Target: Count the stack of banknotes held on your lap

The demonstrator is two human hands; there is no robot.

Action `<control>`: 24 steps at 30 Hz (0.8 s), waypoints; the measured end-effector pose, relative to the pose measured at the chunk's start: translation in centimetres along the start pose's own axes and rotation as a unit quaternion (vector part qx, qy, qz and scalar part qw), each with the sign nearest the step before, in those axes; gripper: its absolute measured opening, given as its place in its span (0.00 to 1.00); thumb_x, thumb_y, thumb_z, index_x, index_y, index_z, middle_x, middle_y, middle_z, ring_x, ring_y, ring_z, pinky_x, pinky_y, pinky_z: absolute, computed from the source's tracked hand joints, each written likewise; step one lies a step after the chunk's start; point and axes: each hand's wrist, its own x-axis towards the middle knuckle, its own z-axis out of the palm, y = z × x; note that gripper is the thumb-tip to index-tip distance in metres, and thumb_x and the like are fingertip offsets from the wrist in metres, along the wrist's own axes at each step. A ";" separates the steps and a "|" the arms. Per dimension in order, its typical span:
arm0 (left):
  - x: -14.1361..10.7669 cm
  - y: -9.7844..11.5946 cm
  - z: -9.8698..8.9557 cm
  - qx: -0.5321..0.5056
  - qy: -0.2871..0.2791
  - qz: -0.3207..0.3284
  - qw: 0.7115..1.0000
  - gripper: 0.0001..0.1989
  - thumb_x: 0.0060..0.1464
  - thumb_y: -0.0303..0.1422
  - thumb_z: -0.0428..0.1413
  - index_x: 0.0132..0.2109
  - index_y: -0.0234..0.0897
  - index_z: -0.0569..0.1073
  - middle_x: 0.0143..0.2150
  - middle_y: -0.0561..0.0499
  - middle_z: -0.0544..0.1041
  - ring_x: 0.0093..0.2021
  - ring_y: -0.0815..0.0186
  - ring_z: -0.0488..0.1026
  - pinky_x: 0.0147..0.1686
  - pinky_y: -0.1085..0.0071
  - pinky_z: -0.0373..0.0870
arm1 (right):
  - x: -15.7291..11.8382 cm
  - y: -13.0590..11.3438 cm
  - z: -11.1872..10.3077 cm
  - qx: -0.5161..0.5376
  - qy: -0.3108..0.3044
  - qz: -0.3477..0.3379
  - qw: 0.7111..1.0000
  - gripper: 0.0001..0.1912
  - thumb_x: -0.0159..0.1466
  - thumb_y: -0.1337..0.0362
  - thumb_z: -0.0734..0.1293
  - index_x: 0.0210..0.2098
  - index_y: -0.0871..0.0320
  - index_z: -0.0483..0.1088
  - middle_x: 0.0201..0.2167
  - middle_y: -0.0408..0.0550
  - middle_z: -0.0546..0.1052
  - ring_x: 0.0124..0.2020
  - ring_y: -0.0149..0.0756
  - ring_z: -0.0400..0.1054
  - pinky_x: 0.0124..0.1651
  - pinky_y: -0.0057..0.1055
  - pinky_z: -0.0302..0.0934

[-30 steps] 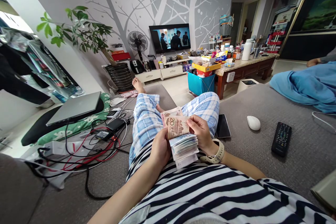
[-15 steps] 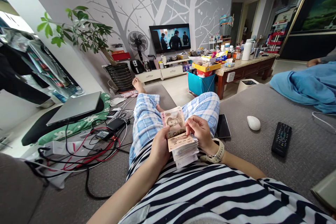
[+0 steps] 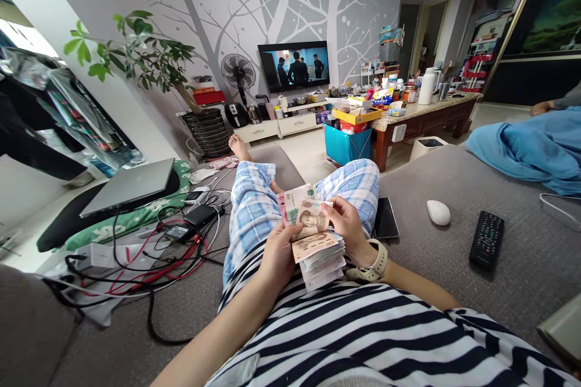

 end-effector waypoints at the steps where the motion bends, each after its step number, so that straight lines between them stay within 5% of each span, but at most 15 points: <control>1: 0.1 0.0 -0.1 0.001 -0.001 -0.002 1.000 0.09 0.39 0.27 0.61 0.33 0.39 0.76 0.32 0.50 0.81 0.36 0.56 0.79 0.38 0.62 0.75 | 0.0 0.0 0.0 -0.003 -0.004 0.000 1.000 0.15 0.61 0.55 0.66 0.24 0.56 0.62 0.21 0.37 0.61 0.23 0.29 0.54 0.28 0.28 0.51; 17: 0.5 -0.4 0.3 -0.055 0.023 -0.012 0.998 0.12 0.47 0.31 0.57 0.40 0.30 0.77 0.32 0.45 0.82 0.38 0.55 0.79 0.39 0.63 0.76 | -0.3 0.0 0.1 0.018 0.005 -0.008 1.000 0.19 0.61 0.53 0.65 0.21 0.56 0.58 0.19 0.37 0.57 0.22 0.29 0.49 0.25 0.28 0.46; 24: 0.4 -0.4 0.3 -0.013 0.018 0.014 1.000 0.08 0.44 0.31 0.58 0.34 0.33 0.77 0.29 0.47 0.81 0.37 0.55 0.79 0.38 0.65 0.76 | -0.5 -0.3 0.1 0.024 -0.004 -0.013 1.000 0.19 0.62 0.52 0.65 0.21 0.56 0.60 0.18 0.37 0.57 0.21 0.28 0.48 0.25 0.28 0.46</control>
